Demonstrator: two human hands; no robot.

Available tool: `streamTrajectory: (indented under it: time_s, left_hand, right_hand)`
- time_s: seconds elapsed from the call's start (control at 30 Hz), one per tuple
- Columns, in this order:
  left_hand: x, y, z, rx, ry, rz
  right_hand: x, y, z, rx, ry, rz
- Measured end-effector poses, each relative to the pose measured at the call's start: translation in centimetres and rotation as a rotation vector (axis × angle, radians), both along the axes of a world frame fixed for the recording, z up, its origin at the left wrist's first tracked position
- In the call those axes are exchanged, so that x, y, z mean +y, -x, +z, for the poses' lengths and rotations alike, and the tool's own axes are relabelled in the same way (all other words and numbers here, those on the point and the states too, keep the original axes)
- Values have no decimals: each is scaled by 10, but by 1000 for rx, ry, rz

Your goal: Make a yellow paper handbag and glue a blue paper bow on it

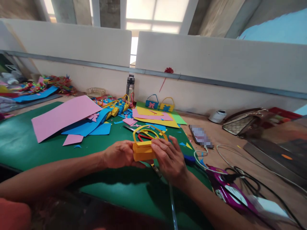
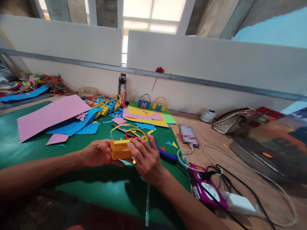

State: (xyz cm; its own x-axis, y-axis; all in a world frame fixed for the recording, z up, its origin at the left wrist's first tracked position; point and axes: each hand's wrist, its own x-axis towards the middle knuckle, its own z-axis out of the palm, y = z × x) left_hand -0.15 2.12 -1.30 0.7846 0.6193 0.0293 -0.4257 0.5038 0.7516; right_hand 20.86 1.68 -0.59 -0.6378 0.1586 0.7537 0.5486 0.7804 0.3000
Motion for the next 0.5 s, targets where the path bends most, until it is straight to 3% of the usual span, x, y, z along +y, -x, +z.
streamTrajectory:
  time_s: [0.17,0.5]
  left_hand:
    - [4,-2,-3,-32,81,-41]
    - [-4,-7,-4,134,-36,13]
  right_hand:
    - [-1,0,3,27,15,79]
    - [-3,9,-1,-36,-6,148]
